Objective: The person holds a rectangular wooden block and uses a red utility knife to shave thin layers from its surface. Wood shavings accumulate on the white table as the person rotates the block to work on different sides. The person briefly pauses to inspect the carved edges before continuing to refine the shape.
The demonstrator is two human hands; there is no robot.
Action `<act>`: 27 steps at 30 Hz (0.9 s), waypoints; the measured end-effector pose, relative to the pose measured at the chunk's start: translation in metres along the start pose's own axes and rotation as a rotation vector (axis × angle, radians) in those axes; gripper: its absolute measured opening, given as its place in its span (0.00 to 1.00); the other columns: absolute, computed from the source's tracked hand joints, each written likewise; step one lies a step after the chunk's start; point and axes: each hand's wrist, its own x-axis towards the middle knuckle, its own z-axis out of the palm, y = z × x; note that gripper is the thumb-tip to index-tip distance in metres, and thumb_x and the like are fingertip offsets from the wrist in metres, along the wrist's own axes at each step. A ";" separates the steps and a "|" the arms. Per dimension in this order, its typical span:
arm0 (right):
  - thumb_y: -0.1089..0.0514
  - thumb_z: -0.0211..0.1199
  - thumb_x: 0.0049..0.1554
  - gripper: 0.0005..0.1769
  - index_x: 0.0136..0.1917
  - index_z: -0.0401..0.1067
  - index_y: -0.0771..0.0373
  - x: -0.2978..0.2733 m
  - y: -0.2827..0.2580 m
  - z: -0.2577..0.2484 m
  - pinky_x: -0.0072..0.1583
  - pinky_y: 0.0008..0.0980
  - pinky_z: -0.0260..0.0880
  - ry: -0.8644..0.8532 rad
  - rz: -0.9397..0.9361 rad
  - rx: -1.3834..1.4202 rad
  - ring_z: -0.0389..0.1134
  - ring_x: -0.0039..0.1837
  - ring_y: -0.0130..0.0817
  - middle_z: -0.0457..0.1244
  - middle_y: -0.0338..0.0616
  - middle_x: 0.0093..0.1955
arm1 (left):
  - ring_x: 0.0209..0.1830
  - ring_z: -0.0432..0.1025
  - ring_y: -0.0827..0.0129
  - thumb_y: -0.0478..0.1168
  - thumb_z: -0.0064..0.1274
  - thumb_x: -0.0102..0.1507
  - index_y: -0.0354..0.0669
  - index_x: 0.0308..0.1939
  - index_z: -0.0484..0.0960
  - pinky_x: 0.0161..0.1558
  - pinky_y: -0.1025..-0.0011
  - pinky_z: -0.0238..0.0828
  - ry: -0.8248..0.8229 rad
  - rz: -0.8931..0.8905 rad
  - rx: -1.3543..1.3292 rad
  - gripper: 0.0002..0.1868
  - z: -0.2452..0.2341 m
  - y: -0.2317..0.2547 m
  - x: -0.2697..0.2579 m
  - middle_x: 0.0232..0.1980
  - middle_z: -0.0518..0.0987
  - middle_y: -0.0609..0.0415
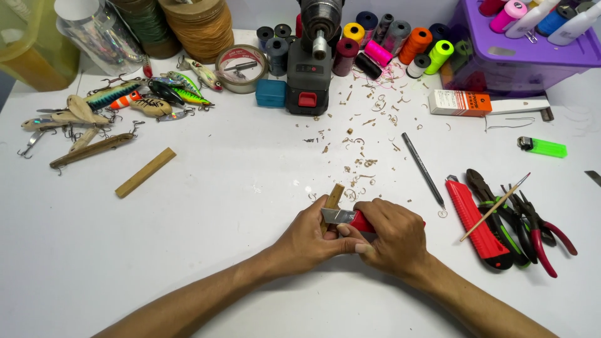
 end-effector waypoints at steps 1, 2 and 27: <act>0.35 0.51 0.52 0.25 0.41 0.68 0.59 0.000 -0.001 0.000 0.29 0.27 0.64 -0.001 0.002 0.000 0.64 0.27 0.35 0.58 0.42 0.25 | 0.30 0.65 0.78 0.38 0.61 0.52 0.35 0.36 0.64 0.36 0.78 0.69 -0.001 -0.002 -0.001 0.21 0.001 0.005 -0.001 0.26 0.70 0.54; 0.35 0.51 0.52 0.24 0.40 0.68 0.59 0.001 -0.001 -0.001 0.29 0.26 0.64 0.000 0.000 -0.012 0.64 0.26 0.34 0.58 0.42 0.24 | 0.31 0.67 0.77 0.36 0.60 0.53 0.34 0.37 0.64 0.38 0.77 0.70 -0.011 -0.018 -0.067 0.20 0.002 0.010 -0.003 0.27 0.70 0.53; 0.45 0.50 0.54 0.18 0.33 0.65 0.61 0.018 -0.014 0.003 0.28 0.32 0.48 0.139 -0.012 -0.070 0.50 0.24 0.34 0.52 0.38 0.23 | 0.22 0.53 0.78 0.50 0.61 0.50 0.48 0.26 0.64 0.26 0.76 0.50 0.223 -0.318 0.208 0.20 0.002 0.017 0.001 0.22 0.60 0.66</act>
